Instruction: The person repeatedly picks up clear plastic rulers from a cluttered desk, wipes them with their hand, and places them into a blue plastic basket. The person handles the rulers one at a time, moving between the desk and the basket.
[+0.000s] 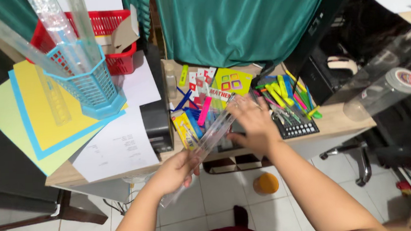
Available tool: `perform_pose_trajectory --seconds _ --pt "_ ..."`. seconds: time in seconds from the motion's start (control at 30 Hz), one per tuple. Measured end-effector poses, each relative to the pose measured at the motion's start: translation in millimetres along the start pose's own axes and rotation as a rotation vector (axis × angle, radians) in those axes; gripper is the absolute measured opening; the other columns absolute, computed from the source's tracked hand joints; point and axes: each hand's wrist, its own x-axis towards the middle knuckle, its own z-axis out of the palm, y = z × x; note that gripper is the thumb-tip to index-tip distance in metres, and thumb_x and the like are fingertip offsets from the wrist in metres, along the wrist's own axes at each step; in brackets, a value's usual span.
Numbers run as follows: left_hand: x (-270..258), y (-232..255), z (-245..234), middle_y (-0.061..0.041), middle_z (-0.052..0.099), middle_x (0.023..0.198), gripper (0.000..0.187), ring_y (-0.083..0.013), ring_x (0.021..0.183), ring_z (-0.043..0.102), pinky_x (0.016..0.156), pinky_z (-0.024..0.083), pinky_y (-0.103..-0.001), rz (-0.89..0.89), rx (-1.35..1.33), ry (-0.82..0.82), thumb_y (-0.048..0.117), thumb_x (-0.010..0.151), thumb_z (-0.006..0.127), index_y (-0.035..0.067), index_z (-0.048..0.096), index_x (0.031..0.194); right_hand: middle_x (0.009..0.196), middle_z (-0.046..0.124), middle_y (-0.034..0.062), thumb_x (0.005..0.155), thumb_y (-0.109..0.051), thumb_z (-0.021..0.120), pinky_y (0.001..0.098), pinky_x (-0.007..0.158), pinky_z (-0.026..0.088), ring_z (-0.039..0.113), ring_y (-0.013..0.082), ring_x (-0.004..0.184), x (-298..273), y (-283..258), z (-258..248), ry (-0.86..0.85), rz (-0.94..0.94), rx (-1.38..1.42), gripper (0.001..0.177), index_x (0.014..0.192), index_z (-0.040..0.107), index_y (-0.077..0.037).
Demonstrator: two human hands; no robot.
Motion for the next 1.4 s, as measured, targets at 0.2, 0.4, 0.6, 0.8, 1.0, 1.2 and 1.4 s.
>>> perform_pose_trajectory --seconds 0.2,0.4,0.6,0.8,1.0,1.2,1.4 --pt "40.0 -4.9 20.4 -0.003 0.067 0.081 0.02 -0.0092 0.05 0.053 0.049 0.045 -0.025 0.062 -0.179 0.036 0.024 0.103 0.053 0.007 0.061 0.108 0.16 0.036 0.0258 0.092 -0.046 0.067 0.0602 0.124 0.021 0.029 0.0444 0.154 13.9 31.4 -4.1 0.327 0.036 0.104 0.08 0.152 0.043 0.0" --pt "76.1 -0.8 48.2 -0.001 0.069 0.083 0.021 -0.0083 0.053 0.056 0.051 0.047 -0.025 0.042 -0.108 0.139 0.024 0.103 0.053 0.006 0.063 0.104 0.148 0.054 0.0225 0.082 -0.052 0.072 0.0539 0.117 0.024 0.044 0.0432 0.14 10.0 8.0 9.1 -0.16 -0.5 0.35 0.075 0.139 0.058 -0.006" --pt "88.2 20.3 76.8 0.001 0.067 0.078 0.022 -0.008 0.052 0.054 0.052 0.046 -0.025 -0.007 -0.039 0.191 0.03 0.101 0.05 0.014 0.062 0.111 0.142 0.057 0.009 0.083 -0.052 0.069 0.0509 0.126 0.028 0.046 0.0305 0.145 21.3 87.5 25.3 -0.259 -0.213 0.331 0.064 0.132 0.06 -0.012" --pt "90.6 18.9 98.7 0.0 0.067 0.077 0.029 -0.0088 0.052 0.056 0.053 0.049 -0.026 -0.063 -0.073 0.318 0.032 0.104 0.053 0.005 0.064 0.103 0.157 0.041 0.0331 0.1 -0.035 0.076 0.0613 0.119 0.019 0.033 0.05 0.147 39.0 144.9 41.9 0.283 0.088 0.08 0.083 0.154 0.039 0.015" --pt "93.6 3.0 108.9 -0.004 0.063 0.072 0.027 -0.0092 0.052 0.058 0.052 0.05 -0.027 -0.033 -0.063 0.398 0.027 0.104 0.054 0.003 0.062 0.099 0.156 0.041 0.0238 0.083 -0.046 0.073 0.0532 0.126 0.018 0.031 0.0405 0.15 5.0 69.0 39.2 -0.064 -0.544 0.537 0.087 0.148 0.042 0.003" --pt "67.9 5.6 119.3 0.0 0.065 0.075 0.026 -0.0093 0.051 0.055 0.051 0.048 -0.027 -0.026 -0.171 0.448 0.027 0.104 0.053 0.004 0.061 0.094 0.159 0.033 0.016 0.087 -0.057 0.066 0.0603 0.117 0.01 0.023 0.039 0.152 14.1 63.3 62.7 -0.218 -0.666 0.279 0.083 0.152 0.04 -0.012" --pt "28.5 16.5 133.9 0.001 0.069 0.079 0.024 -0.0098 0.052 0.055 0.053 0.049 -0.028 -0.143 -0.115 0.497 0.029 0.103 0.052 0.007 0.063 0.1 0.158 0.038 0.0282 0.1 -0.048 0.052 0.0538 0.118 0.022 0.031 0.0411 0.148 39.2 115.7 96.4 -0.027 -0.079 0.466 0.073 0.155 0.038 -0.003"
